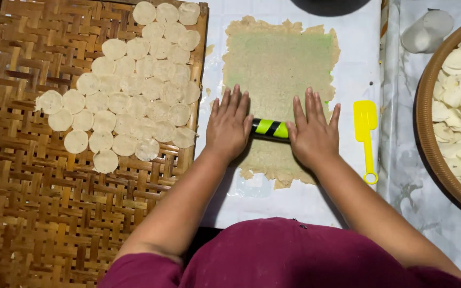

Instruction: Roll out dough and cut into small circles using a round cutter, then place onto a woven drying tray.

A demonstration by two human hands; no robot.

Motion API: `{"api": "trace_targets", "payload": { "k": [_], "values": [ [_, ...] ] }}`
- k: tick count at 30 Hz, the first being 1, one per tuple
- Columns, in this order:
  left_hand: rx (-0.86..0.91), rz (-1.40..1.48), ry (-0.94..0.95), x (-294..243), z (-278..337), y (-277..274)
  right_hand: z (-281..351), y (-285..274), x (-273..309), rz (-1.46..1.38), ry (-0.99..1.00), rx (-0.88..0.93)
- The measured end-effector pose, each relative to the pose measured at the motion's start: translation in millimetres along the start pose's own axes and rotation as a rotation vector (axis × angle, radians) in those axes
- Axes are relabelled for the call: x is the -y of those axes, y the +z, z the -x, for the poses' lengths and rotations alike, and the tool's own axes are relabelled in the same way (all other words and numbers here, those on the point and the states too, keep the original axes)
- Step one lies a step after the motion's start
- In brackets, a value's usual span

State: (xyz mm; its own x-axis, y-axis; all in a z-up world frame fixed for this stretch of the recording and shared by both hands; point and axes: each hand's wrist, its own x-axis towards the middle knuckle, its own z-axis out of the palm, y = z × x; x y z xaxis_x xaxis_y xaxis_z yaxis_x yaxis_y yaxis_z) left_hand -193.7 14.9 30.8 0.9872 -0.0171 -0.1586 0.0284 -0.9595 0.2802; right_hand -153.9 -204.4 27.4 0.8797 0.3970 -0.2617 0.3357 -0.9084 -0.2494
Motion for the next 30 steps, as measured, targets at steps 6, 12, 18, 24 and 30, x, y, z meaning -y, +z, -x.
{"api": "trace_targets", "payload": {
  "k": [6,12,18,24,30],
  "values": [
    [0.151,0.011,-0.072,7,20,14,23,-6,-2,-0.096,0.024,0.192],
    [-0.171,-0.070,-0.124,10,-60,24,-40,17,-38,-0.054,0.192,0.006],
    [0.103,-0.002,-0.104,-5,-1,10,16,22,-21,-0.023,0.063,-0.002],
    [-0.042,0.027,-0.023,-11,68,20,76,39,-9,0.023,-0.038,-0.099],
    [0.090,0.111,0.037,-10,121,23,114,29,-1,-0.057,-0.039,0.025]
  ]
}}
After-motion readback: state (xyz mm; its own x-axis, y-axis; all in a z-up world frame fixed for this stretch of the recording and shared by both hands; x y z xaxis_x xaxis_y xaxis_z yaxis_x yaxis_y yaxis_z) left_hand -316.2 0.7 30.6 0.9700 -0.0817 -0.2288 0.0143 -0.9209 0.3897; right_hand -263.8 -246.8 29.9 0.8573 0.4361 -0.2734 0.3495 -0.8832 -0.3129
